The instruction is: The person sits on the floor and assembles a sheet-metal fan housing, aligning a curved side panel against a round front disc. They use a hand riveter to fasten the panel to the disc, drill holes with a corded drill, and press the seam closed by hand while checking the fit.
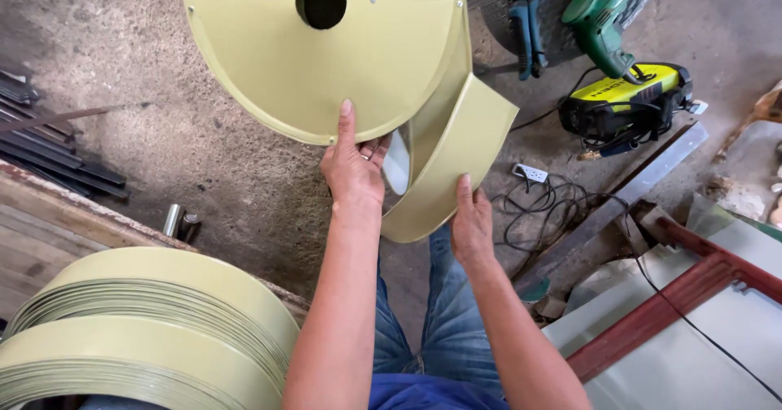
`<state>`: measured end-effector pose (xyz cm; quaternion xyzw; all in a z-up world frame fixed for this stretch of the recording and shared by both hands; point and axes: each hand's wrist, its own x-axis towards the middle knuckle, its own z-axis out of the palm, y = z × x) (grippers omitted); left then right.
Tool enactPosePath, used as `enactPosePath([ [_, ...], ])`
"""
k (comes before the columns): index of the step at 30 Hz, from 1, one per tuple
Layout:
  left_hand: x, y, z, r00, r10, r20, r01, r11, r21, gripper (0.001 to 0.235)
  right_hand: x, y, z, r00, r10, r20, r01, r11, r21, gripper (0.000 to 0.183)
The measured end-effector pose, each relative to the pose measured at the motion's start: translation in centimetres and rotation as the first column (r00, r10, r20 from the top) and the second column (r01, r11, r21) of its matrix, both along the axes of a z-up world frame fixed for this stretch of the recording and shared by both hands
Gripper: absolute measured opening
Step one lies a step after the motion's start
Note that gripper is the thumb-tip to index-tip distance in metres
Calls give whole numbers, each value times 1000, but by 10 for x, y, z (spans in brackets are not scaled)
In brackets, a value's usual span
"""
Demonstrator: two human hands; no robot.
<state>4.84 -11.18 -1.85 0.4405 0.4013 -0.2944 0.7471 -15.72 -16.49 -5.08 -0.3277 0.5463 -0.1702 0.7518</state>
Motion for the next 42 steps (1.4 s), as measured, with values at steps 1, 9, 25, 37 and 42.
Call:
enactPosePath([
  [1,1,-3,0,999,32,1,-32,999,9,59,0,0,-4,999,38,-29,-39,998,-49,44],
  [9,0,-12,8,992,9,126,-21,995,99,54,3,0,-21,965,205,-165,-237,949,-210,40],
  [25,0,-17,18,992,39,119,-55,989,134,49,71,-34,3,912,324,-252,-398,850,-345,50],
  [37,1,-12,8,993,29,116,-44,991,123,46,92,-43,-3,926,253,-281,-345,869,-354,40],
  [42,2,-14,9,992,31,118,-46,990,132,47,100,-48,6,905,243,-349,-365,865,-343,37],
])
